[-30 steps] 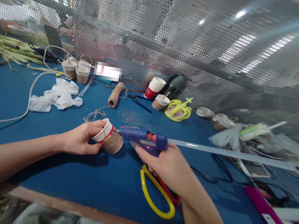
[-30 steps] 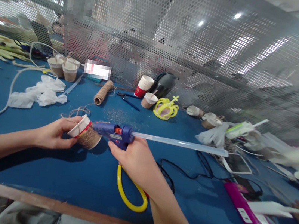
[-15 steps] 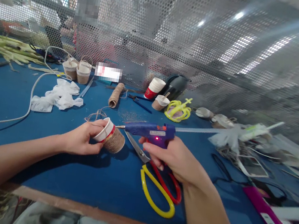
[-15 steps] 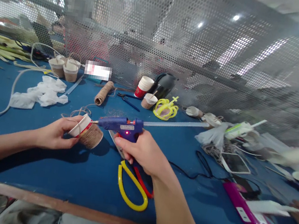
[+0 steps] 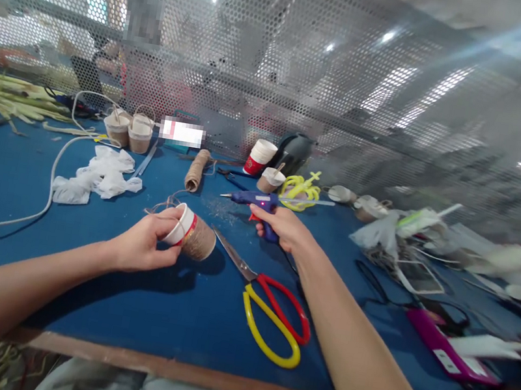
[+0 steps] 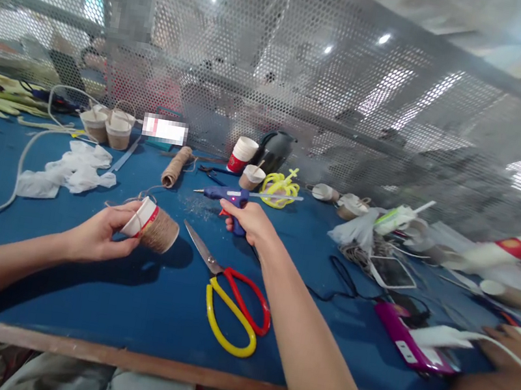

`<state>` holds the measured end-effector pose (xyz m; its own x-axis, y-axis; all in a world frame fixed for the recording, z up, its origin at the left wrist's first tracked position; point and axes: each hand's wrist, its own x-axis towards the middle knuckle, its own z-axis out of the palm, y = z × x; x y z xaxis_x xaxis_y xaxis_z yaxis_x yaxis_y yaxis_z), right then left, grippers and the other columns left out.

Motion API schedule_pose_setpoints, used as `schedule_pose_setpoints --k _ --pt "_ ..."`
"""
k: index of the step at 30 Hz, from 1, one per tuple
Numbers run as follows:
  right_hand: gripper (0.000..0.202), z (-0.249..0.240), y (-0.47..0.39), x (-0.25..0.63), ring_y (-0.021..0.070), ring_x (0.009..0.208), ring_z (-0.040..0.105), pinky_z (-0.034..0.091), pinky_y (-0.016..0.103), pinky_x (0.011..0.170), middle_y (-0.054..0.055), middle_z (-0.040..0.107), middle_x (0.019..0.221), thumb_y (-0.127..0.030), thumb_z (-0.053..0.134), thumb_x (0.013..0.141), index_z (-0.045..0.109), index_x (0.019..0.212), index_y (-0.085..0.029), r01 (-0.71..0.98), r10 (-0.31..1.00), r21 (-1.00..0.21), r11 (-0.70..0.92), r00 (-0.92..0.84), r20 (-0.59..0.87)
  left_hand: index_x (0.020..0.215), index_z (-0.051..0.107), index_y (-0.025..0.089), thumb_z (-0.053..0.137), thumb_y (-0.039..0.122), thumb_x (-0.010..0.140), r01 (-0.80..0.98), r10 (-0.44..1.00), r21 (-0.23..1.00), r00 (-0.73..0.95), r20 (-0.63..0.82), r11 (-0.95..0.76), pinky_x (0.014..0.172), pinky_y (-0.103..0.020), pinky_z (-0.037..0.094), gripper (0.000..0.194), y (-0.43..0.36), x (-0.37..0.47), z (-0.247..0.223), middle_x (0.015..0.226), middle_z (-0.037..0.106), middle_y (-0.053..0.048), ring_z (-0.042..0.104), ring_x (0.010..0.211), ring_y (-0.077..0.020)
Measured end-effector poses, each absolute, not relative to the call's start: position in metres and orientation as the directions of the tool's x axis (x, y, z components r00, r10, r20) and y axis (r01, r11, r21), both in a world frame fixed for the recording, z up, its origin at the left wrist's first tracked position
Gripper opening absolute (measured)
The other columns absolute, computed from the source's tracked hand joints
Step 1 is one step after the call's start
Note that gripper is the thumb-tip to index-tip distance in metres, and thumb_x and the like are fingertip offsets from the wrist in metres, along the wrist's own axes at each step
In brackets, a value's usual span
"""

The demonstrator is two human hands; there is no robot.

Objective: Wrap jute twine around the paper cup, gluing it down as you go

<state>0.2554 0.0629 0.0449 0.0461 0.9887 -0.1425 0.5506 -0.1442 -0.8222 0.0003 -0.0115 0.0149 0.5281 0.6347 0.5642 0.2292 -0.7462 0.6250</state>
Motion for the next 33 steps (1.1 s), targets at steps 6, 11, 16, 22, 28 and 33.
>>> schedule_pose_setpoints --k 6,11,16,22,28,33 --pt "0.040 0.022 0.087 0.251 0.0134 0.049 0.055 0.040 0.023 0.049 0.005 0.055 0.050 -0.041 0.048 0.079 0.050 0.049 -0.016 0.802 0.987 -0.576 -0.157 0.148 -0.063 0.060 0.047 0.015 0.045 0.006 0.068 0.241 0.647 0.637 0.540 0.539 -0.732 0.077 -0.027 0.042 0.012 -0.012 0.002 0.014 0.074 0.055 -0.004 0.052 0.079 -0.0156" --pt "0.032 0.032 0.085 0.239 0.0303 0.084 0.060 0.042 0.034 0.069 0.018 0.063 0.070 -0.039 0.057 0.073 0.058 0.055 -0.013 0.921 0.988 -0.369 -0.123 0.148 0.041 0.058 0.046 0.015 0.045 0.008 0.069 0.253 0.649 0.632 0.540 0.536 -0.732 0.078 -0.027 0.042 0.013 -0.013 0.004 0.016 0.075 0.056 -0.004 0.052 0.077 -0.0151" --pt "0.027 0.076 0.046 0.197 0.0183 0.089 0.057 0.039 0.028 0.079 0.007 0.062 0.094 -0.041 0.050 0.079 0.064 0.080 -0.018 0.912 0.974 -0.349 0.218 -0.177 0.144 0.059 0.048 0.015 0.045 0.008 0.069 0.259 0.652 0.644 0.570 0.500 -0.720 0.078 -0.026 0.042 0.012 -0.015 0.004 0.014 0.075 0.054 -0.003 0.051 0.078 -0.0149" --pt "0.020 0.097 0.008 0.145 0.0158 0.074 0.055 0.042 0.026 0.064 0.007 0.061 0.083 -0.033 0.064 0.067 0.061 0.071 -0.014 0.611 0.669 -0.393 0.687 -0.743 0.014 0.055 0.042 0.015 0.046 0.008 0.065 0.318 0.701 0.681 0.585 0.407 -0.660 0.063 -0.021 0.040 0.013 -0.015 0.002 0.011 0.061 0.043 0.002 0.043 0.064 -0.0108" --pt "0.005 0.091 0.009 0.151 0.0135 0.078 0.056 0.042 0.027 0.073 0.004 0.062 0.083 -0.017 0.054 0.073 0.056 0.068 -0.015 0.567 0.768 -0.594 0.571 -0.625 0.141 0.063 0.048 0.013 0.046 0.012 0.068 0.248 0.754 0.809 0.574 0.320 -0.532 0.058 -0.020 0.039 0.006 -0.017 0.003 0.015 0.063 0.045 0.002 0.041 0.060 -0.0094" --pt "0.010 0.084 0.005 0.172 0.0121 0.069 0.056 0.045 0.028 0.068 0.003 0.061 0.078 -0.024 0.054 0.073 0.055 0.076 -0.015 0.443 0.885 -0.818 0.367 -0.436 0.161 0.080 0.053 0.010 0.049 0.016 0.069 0.124 0.783 0.902 0.554 0.282 -0.413 0.060 -0.020 0.040 0.013 -0.019 0.002 0.019 0.075 0.048 -0.001 0.043 0.065 -0.0102"
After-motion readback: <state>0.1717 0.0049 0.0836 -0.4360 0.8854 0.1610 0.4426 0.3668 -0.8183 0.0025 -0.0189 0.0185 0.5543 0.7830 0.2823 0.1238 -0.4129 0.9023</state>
